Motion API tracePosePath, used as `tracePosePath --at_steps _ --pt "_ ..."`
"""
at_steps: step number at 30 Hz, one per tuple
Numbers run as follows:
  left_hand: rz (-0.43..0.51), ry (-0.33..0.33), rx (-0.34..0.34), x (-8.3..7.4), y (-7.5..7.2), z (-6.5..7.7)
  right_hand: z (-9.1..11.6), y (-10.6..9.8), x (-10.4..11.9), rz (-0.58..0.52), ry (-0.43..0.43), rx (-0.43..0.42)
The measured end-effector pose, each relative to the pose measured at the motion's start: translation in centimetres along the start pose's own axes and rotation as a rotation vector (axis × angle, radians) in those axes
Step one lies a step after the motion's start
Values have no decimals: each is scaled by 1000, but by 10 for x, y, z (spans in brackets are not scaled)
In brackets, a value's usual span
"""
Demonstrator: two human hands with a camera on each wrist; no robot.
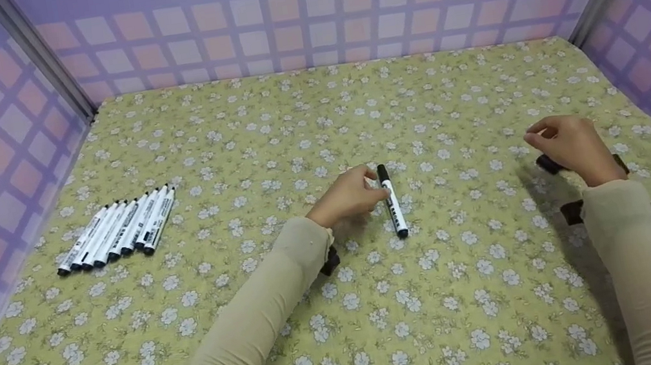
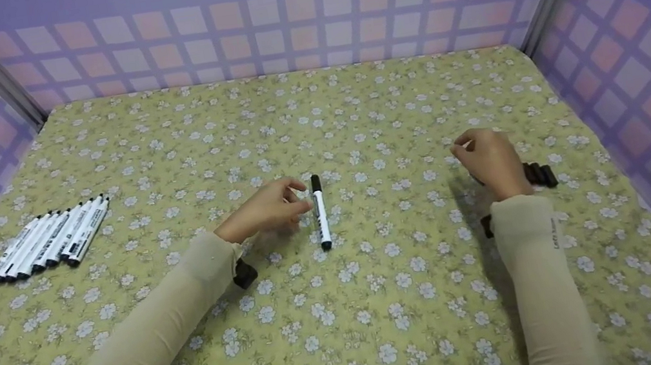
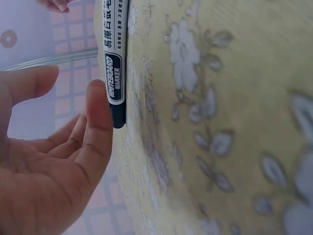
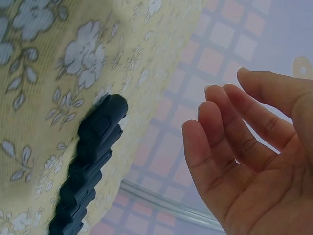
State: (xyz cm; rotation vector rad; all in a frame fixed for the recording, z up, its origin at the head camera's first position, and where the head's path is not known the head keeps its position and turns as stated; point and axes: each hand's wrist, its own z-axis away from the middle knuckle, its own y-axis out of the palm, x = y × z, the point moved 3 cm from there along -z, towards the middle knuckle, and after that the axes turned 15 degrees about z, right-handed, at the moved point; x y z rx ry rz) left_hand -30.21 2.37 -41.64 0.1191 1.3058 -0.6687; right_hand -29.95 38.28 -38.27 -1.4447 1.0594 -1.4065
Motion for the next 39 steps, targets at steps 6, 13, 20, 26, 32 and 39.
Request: tracePosePath --at_steps 6,13,20,26,32,39 --pt "-77 -79 -25 -3 8 -15 -1 1 5 13 -9 -5" --pt "-120 -123 -44 -5 14 -30 0 3 4 9 -11 -8" --pt "-143 -136 -84 -6 16 -36 1 2 2 9 -22 -5" --pt "-158 -91 -129 -10 19 -37 0 3 -1 12 -9 6" --pt "-126 -66 -136 -11 22 -37 0 3 -1 14 -5 21" --pt "-133 -52 -110 -8 19 -37 2 1 -1 20 -8 21"
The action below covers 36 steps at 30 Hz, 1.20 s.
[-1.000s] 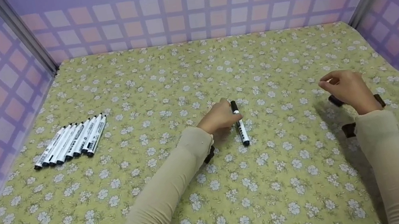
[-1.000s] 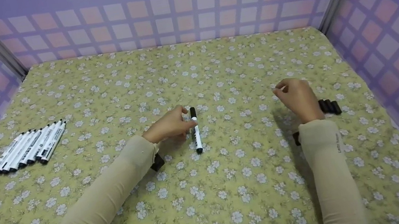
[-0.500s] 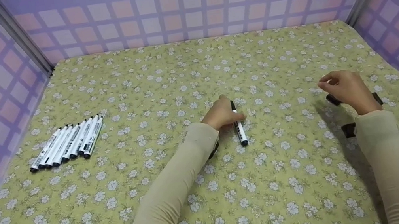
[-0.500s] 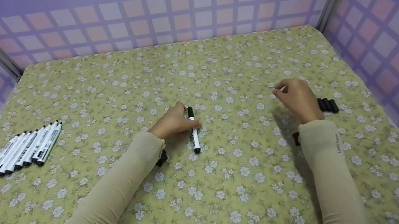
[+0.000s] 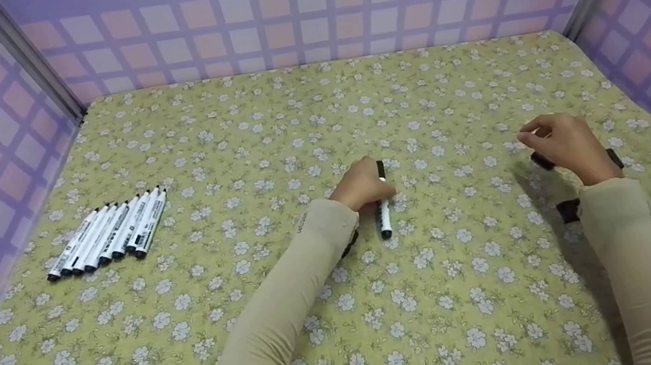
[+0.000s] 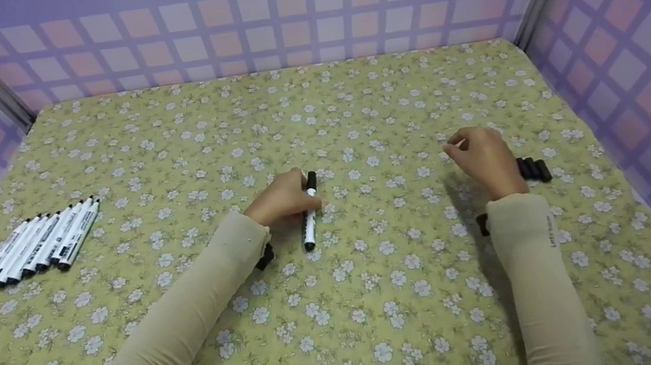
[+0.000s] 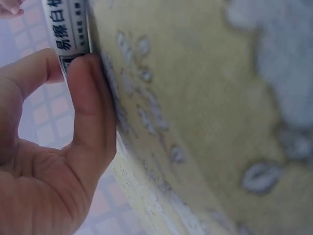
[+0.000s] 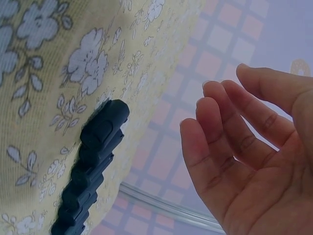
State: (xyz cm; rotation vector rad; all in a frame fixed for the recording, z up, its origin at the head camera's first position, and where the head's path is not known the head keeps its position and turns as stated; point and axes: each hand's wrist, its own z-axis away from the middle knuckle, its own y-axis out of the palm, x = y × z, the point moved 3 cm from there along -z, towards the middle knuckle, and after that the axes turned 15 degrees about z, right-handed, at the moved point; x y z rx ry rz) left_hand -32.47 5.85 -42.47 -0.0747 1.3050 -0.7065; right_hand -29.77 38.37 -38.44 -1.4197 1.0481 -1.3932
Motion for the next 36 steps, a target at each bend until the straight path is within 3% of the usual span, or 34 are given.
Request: tracePosePath --at_steps 6,14,21,29,36 --pt "118 -7 24 4 -5 2 0 -2 0 0 -5 -6" --pt "170 -36 42 -1 -12 2 0 -3 2 3 -11 -17" --pt "158 21 49 -3 -21 4 0 -3 8 -3 -13 -14" --pt "234 106 40 -2 -39 16 1 -4 20 -19 -29 -24" --pt "105 217 17 -1 -57 24 0 -4 37 -49 -95 -66"
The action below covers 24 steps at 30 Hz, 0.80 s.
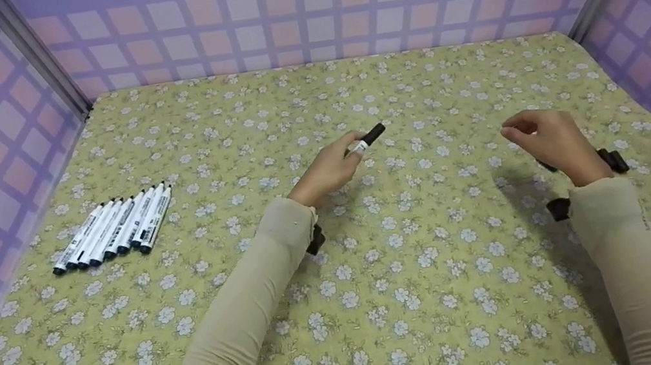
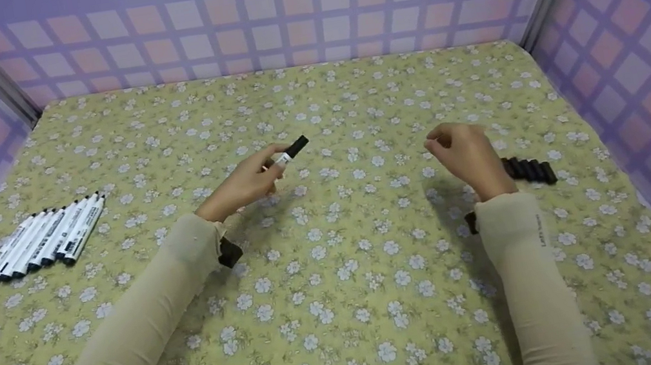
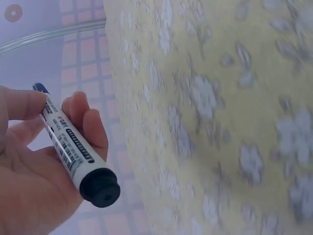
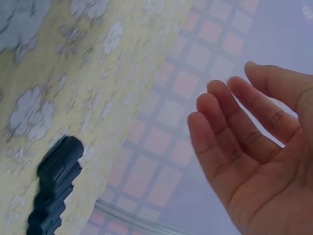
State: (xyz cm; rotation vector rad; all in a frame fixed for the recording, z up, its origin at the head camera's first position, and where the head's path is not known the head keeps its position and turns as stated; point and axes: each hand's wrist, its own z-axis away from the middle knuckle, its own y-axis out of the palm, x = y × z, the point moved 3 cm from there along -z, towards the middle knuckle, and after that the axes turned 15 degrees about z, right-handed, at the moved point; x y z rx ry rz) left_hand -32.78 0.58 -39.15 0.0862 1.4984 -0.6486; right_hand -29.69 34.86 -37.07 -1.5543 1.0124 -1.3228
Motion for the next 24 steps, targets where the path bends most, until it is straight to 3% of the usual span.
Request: tracePosePath --at_steps 6,13,20,24 --pt "-95 70 -14 -1 -16 9 -3 2 20 -53 -92 -73" --pt "-344 129 -74 -9 -28 22 -4 4 43 -45 -232 -155" --pt "-569 351 -120 -16 -32 36 -3 8 76 39 -441 -284" --pt "-649 486 -151 -19 -31 43 -2 11 97 65 -530 -313"
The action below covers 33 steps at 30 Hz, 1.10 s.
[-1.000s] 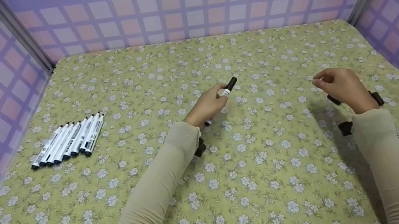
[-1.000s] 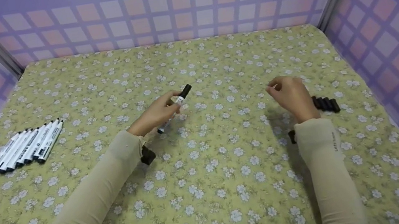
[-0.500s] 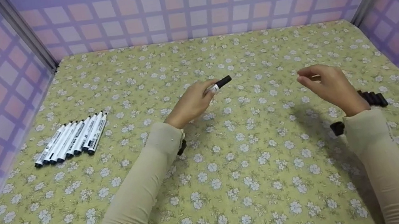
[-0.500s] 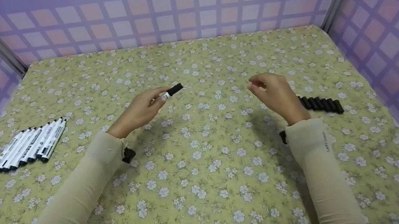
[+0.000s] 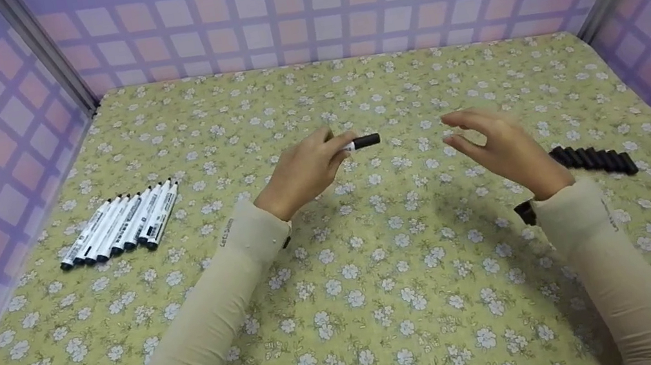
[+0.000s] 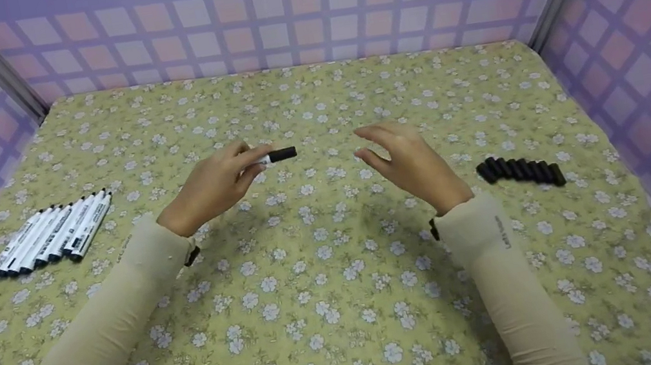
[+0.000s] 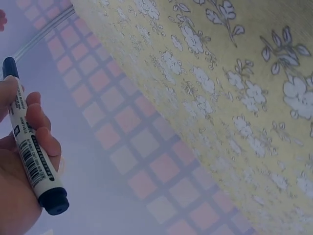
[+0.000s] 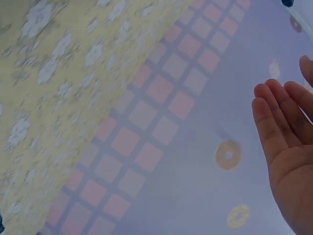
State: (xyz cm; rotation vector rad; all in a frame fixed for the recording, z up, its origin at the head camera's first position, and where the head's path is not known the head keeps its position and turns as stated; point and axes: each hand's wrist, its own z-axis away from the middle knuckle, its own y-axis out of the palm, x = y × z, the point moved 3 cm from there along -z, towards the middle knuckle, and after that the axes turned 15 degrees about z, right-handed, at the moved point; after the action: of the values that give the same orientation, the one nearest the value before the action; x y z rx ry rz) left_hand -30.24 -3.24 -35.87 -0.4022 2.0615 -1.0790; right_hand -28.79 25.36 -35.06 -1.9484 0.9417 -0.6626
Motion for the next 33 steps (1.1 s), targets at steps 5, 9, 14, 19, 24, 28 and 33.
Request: tracePosePath --at_steps 5,9,14,19,24,28,33 --pt "-109 143 -44 -8 -1 3 -7 4 21 10 -75 9" --pt "-177 201 -52 -16 -1 6 -12 9 34 9 -165 -20" --pt "-217 249 -52 -24 0 9 -18 14 48 7 -240 -38" --pt "-226 306 -64 -29 2 10 -21 19 61 -3 -271 -7" --pt "-240 338 -64 -34 3 12 -23 21 69 -20 -286 20" --pt "-250 336 -51 -36 3 13 -24 23 72 -27 -299 27" --pt "-228 320 -27 -36 5 15 -24 24 74 -37 -331 7"
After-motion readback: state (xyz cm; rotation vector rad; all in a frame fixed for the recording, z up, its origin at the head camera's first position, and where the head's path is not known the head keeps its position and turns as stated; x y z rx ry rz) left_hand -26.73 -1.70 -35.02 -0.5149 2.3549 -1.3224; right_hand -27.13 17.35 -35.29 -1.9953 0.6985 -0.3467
